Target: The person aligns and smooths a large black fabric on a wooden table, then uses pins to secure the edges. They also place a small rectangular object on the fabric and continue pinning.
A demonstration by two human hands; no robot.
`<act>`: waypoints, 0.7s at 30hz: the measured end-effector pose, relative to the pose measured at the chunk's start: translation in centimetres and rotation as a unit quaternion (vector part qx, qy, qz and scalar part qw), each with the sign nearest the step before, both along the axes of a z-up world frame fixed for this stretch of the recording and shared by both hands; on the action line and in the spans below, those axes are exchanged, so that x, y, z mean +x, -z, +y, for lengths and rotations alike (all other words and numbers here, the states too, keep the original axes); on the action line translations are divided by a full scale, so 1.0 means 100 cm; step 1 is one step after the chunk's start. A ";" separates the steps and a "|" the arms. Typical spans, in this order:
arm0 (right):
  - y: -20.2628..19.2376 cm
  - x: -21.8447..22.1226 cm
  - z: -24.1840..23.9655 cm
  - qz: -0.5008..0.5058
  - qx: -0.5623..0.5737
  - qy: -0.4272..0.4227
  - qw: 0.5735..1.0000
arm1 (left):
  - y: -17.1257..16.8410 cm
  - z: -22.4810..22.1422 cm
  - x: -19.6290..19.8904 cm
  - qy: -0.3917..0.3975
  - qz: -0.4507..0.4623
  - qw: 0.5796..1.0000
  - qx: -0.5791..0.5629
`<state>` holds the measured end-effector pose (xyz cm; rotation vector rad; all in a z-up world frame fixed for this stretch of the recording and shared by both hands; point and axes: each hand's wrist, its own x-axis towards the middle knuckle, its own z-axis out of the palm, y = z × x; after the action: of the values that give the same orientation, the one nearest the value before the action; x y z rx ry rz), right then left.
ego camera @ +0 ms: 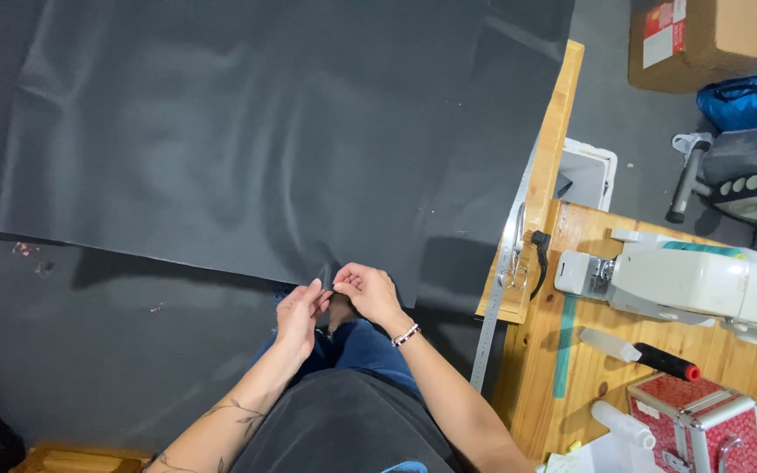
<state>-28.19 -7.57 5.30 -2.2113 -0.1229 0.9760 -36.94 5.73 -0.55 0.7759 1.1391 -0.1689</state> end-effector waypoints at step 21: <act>0.013 0.079 -0.156 -0.303 -0.126 0.250 0.911 | 0.021 0.100 0.006 -0.083 0.009 0.990 0.113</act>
<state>-20.30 -23.20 4.03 -2.5286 0.2952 0.0075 -36.39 15.74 -2.67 0.8769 1.2485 0.0944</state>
